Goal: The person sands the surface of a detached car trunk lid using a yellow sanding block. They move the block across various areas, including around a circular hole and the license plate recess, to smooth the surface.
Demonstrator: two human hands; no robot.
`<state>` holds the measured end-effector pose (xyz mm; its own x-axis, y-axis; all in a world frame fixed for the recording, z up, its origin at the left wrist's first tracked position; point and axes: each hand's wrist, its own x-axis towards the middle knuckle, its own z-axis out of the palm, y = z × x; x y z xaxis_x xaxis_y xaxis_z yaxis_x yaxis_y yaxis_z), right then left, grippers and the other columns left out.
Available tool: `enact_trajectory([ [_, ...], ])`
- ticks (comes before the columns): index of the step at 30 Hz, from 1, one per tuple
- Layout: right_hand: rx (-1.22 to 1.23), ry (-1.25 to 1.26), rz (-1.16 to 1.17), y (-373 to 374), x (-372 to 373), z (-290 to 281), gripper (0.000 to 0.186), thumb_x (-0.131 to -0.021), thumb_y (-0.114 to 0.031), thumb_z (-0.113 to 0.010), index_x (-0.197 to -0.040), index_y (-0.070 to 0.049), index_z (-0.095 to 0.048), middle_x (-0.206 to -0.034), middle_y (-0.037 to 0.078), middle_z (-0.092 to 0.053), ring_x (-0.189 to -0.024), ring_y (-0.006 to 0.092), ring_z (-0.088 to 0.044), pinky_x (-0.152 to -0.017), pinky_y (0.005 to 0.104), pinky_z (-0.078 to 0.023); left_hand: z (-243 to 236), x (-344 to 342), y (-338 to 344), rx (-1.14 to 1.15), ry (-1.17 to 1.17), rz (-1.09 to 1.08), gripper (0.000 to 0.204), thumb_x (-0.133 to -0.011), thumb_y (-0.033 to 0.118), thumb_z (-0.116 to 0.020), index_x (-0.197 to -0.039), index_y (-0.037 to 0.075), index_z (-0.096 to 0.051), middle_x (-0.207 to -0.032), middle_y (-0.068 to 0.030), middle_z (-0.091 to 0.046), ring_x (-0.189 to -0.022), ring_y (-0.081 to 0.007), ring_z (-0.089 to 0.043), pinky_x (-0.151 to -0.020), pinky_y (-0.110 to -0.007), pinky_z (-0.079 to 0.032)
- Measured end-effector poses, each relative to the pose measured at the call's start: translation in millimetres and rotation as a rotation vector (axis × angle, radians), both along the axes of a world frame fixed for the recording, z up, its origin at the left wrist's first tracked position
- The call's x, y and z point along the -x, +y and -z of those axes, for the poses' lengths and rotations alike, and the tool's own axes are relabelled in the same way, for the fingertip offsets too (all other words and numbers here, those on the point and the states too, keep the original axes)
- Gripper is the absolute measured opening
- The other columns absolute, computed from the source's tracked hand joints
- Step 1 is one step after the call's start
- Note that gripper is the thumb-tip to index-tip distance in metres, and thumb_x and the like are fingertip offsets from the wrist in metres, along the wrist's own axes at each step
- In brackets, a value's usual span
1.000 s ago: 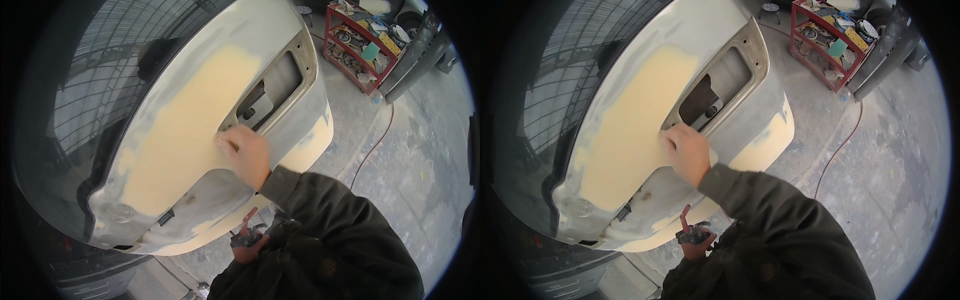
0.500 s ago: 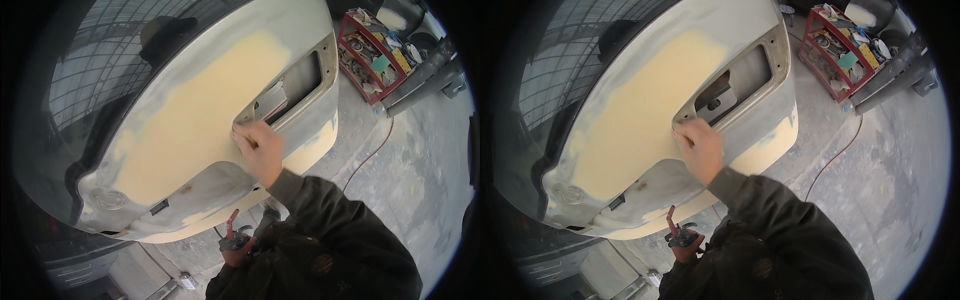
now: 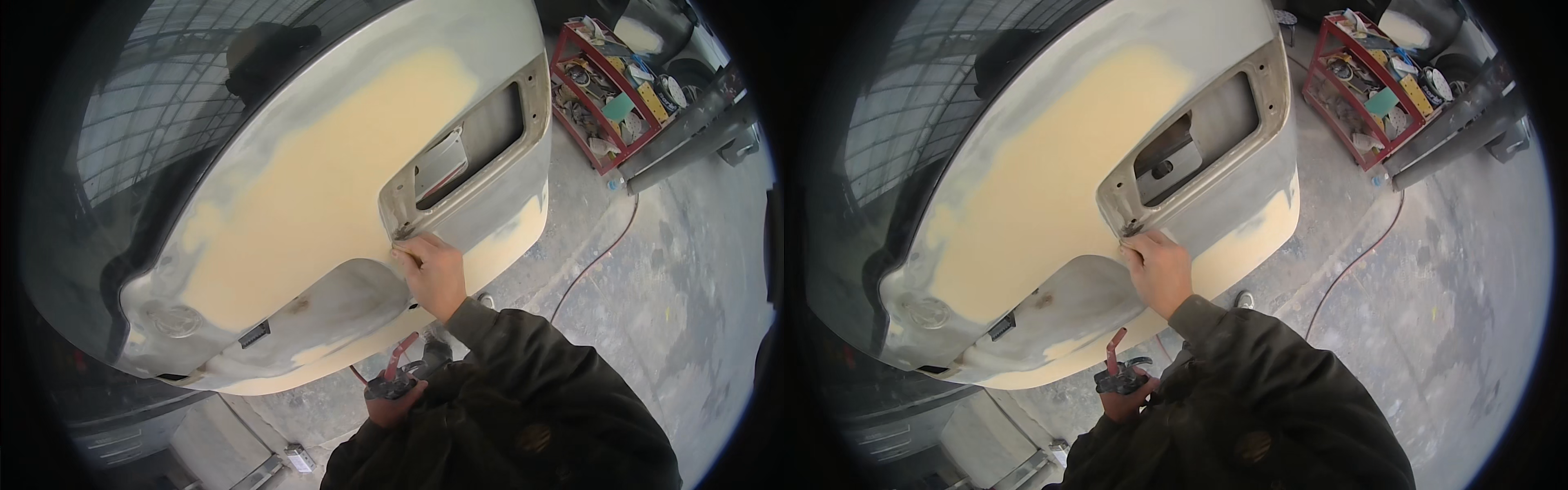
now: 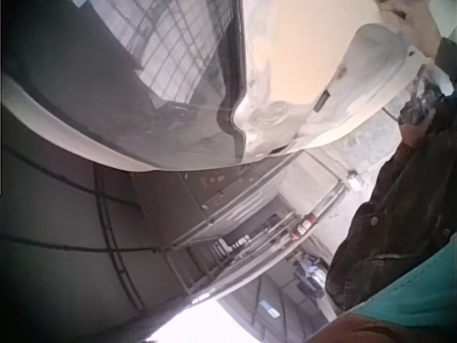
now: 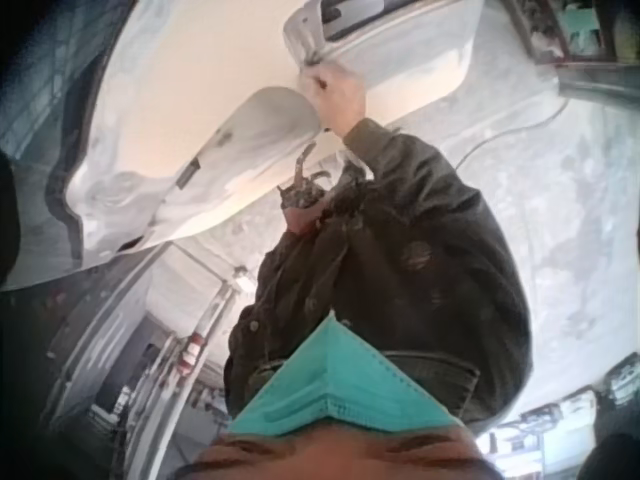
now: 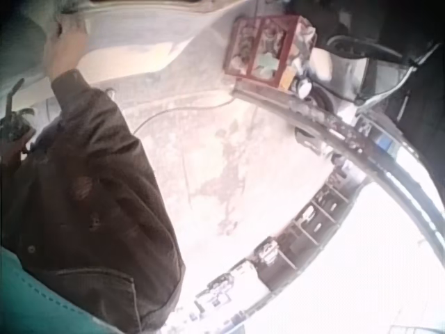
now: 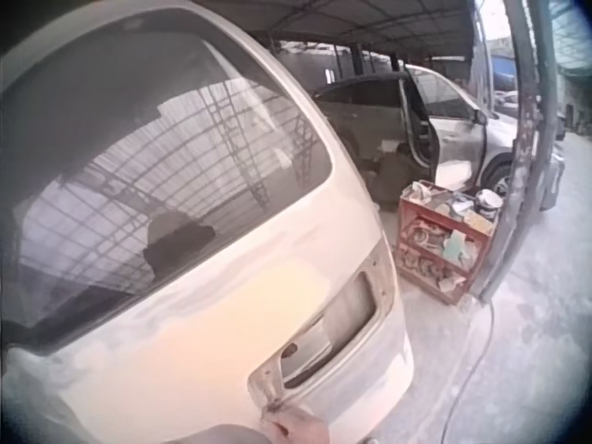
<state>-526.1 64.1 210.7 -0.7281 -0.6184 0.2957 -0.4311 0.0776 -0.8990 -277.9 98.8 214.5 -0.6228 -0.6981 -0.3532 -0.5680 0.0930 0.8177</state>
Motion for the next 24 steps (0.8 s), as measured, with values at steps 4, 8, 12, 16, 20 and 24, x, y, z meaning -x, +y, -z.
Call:
enact_trajectory([
  [4, -0.083, -0.053, -0.122, -3.3, 18.7, -12.3, 0.008, -0.083, -0.008, -0.073, -0.090, -0.004, -0.073, -0.084, 0.013, -0.069, -0.075, 0.0363, -0.065, -0.066, 0.0426, -0.052, 7.0, -6.2, 1.1, 0.008, 0.083, 0.003, 0.102, -0.074, -0.007, -0.075, -0.159, 0.009, -0.022, -0.073, 0.0016, -0.061, -0.064, -0.0090, -0.061, -0.054, -0.025, -0.050],
  [8, -0.195, 0.082, -0.166, 15.0, 6.5, -0.1, 0.008, -0.083, -0.008, -0.073, -0.090, -0.005, -0.074, -0.085, 0.013, -0.068, -0.075, 0.0350, -0.066, -0.066, 0.0421, -0.053, 3.9, -6.8, 5.7, -0.129, -0.042, -0.099, 0.058, -0.078, 0.017, -0.084, -0.128, 0.004, -0.057, -0.078, -0.0028, -0.071, -0.068, -0.0138, -0.069, -0.060, -0.030, -0.053],
  [12, -0.205, -0.034, -0.265, 42.2, -5.4, 8.3, 0.026, -0.084, -0.005, -0.073, -0.109, -0.008, -0.072, -0.088, 0.012, -0.069, -0.076, 0.0313, -0.069, -0.067, 0.0379, -0.056, 12.9, -14.3, 2.5, -0.258, -0.029, -0.202, 0.066, -0.078, 0.010, -0.083, -0.132, 0.005, -0.047, -0.077, -0.0041, -0.070, -0.063, -0.0137, -0.066, -0.056, -0.030, -0.052],
  [16, -0.021, -0.201, -0.168, 43.0, -15.7, 8.1, 0.063, -0.084, 0.000, -0.072, -0.143, -0.013, -0.056, -0.091, 0.013, -0.069, -0.078, 0.0304, -0.070, -0.067, 0.0357, -0.057, 3.7, -13.3, 8.9, -0.171, -0.031, -0.148, 0.079, -0.078, 0.013, -0.083, -0.147, 0.006, -0.045, -0.073, 0.0002, -0.069, -0.066, -0.0100, -0.066, -0.064, -0.029, -0.053],
  [20, -0.031, -0.297, -0.302, 36.0, -25.3, 23.1, 0.082, -0.085, -0.001, -0.073, -0.158, -0.017, -0.038, -0.093, 0.012, -0.070, -0.077, 0.0225, -0.068, -0.073, 0.0315, -0.055, -1.3, -4.0, 9.8, -0.191, -0.015, -0.115, 0.104, -0.077, -0.003, -0.079, -0.157, 0.012, -0.014, -0.077, -0.0052, -0.066, -0.059, -0.0145, -0.063, -0.053, -0.029, -0.052],
  [24, 0.100, -0.784, -0.441, 33.4, -28.9, 17.0, 0.080, -0.090, -0.003, -0.071, -0.160, -0.018, -0.034, -0.093, 0.006, -0.070, -0.079, 0.0122, -0.063, -0.079, 0.0278, -0.052, 16.0, -15.0, 16.7, -0.183, -0.043, -0.117, 0.117, -0.078, -0.010, -0.077, -0.160, 0.015, 0.002, -0.078, -0.0082, -0.064, -0.057, -0.0171, -0.063, -0.048, -0.030, -0.053],
])
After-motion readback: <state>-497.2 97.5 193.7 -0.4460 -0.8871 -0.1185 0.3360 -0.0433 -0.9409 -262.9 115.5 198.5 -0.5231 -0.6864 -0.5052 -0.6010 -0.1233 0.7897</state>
